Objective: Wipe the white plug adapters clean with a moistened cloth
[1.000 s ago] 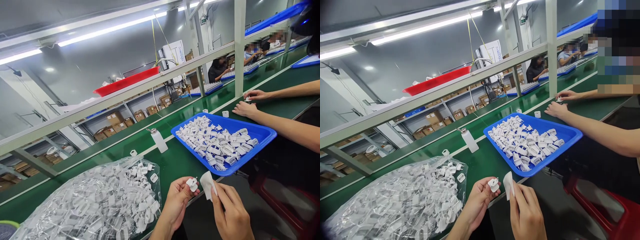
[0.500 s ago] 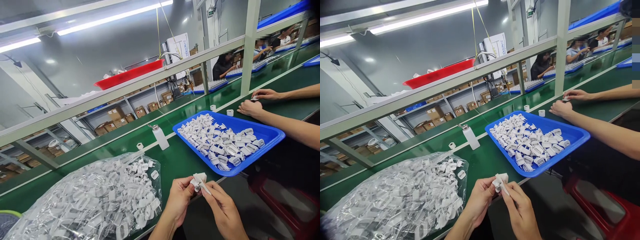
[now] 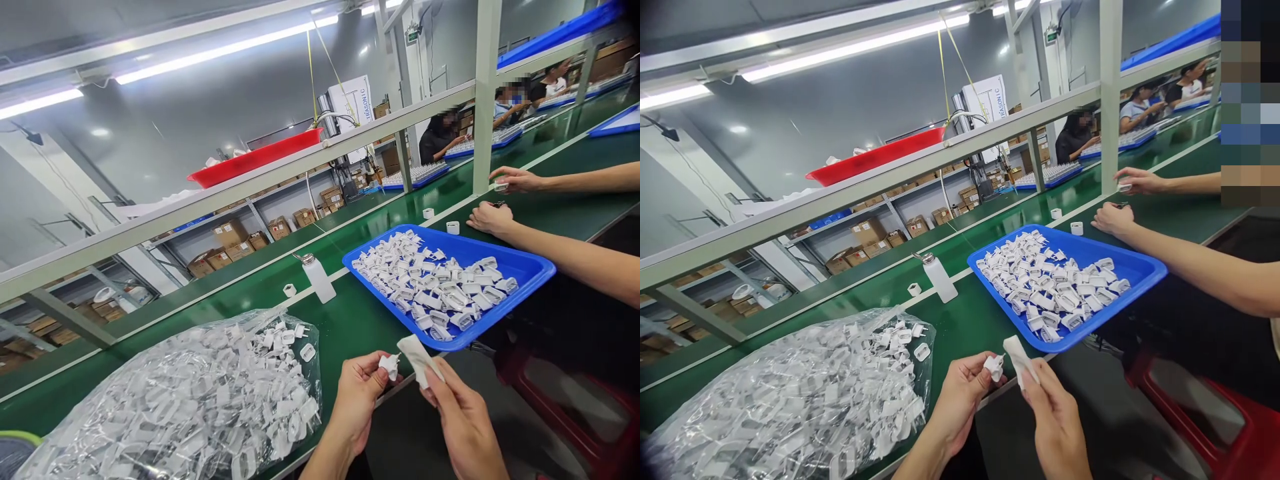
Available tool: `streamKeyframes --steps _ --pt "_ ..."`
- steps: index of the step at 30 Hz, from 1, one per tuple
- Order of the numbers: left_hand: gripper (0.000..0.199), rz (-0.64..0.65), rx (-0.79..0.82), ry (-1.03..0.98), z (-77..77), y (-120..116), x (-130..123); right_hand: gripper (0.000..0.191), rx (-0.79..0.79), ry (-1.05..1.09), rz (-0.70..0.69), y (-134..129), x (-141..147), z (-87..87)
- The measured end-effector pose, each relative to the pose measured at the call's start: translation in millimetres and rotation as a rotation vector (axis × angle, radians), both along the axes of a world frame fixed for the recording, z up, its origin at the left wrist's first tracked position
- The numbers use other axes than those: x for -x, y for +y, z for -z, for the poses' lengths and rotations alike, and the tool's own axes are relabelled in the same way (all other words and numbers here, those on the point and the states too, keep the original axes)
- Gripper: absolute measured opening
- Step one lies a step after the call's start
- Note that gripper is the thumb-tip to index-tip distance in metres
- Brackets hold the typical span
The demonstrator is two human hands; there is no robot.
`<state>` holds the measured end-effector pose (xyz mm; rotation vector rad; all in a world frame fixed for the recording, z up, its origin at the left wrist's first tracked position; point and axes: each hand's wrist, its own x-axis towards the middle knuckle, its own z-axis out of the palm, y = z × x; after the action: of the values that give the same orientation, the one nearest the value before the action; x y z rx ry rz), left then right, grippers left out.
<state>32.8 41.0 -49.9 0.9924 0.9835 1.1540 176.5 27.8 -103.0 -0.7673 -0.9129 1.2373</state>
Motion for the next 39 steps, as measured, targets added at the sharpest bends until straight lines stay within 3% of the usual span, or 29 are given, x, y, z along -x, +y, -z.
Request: streamKeyframes --steps 3,6,9,13,17,20,28,30,32,35,37,39 --pt "0.036 0.020 0.014 0.000 0.6 -0.5 -0.9 0.043 -0.507 -0.588 0.074 2.3 -5.8 8.6" --pt "0.032 0.026 0.026 -0.008 0.6 -0.9 -1.5 0.062 -0.694 -0.829 0.059 5.7 -6.3 12.5" --pt "0.027 0.027 0.037 -0.022 -0.6 -0.7 -1.4 0.064 -0.705 -0.811 0.028 7.9 -5.9 12.0" --pt "0.026 0.061 0.042 -0.068 -3.1 0.2 0.1 0.052 -0.672 -0.656 0.063 8.1 -8.0 11.5" --pt "0.035 0.069 0.015 -0.077 -4.9 1.0 1.7 0.038 -0.487 -0.585 0.140 9.8 -9.1 17.6" --pt "0.037 0.095 -0.010 -0.025 -6.2 0.2 0.8 0.033 -0.348 -0.564 0.119 12.3 -7.2 21.4" --pt "0.031 0.083 -0.040 -0.009 -7.2 -2.5 -3.4 0.035 -0.397 -0.701 0.029 5.5 -5.8 10.9" --pt "0.028 0.052 -0.055 0.015 -3.0 -1.8 -4.6 0.030 -0.399 -0.737 0.074 3.1 -10.8 7.4" --pt "0.021 -0.021 -0.074 0.092 3.8 -1.6 -6.5 0.026 -0.339 -0.749 0.260 1.1 -16.7 4.4" --pt "0.014 -0.172 -0.191 0.370 14.0 -3.8 -10.5 0.021 -0.329 -0.777 0.592 -1.9 -22.1 1.2" --pt "0.021 -0.226 -0.280 0.539 17.1 -6.3 -12.8 0.024 -0.420 -0.860 0.575 -4.6 -21.2 0.3" --pt "0.021 -0.231 -0.332 0.606 17.0 -8.2 -14.1 0.029 -0.469 -0.932 0.397 -7.6 -17.6 0.1"
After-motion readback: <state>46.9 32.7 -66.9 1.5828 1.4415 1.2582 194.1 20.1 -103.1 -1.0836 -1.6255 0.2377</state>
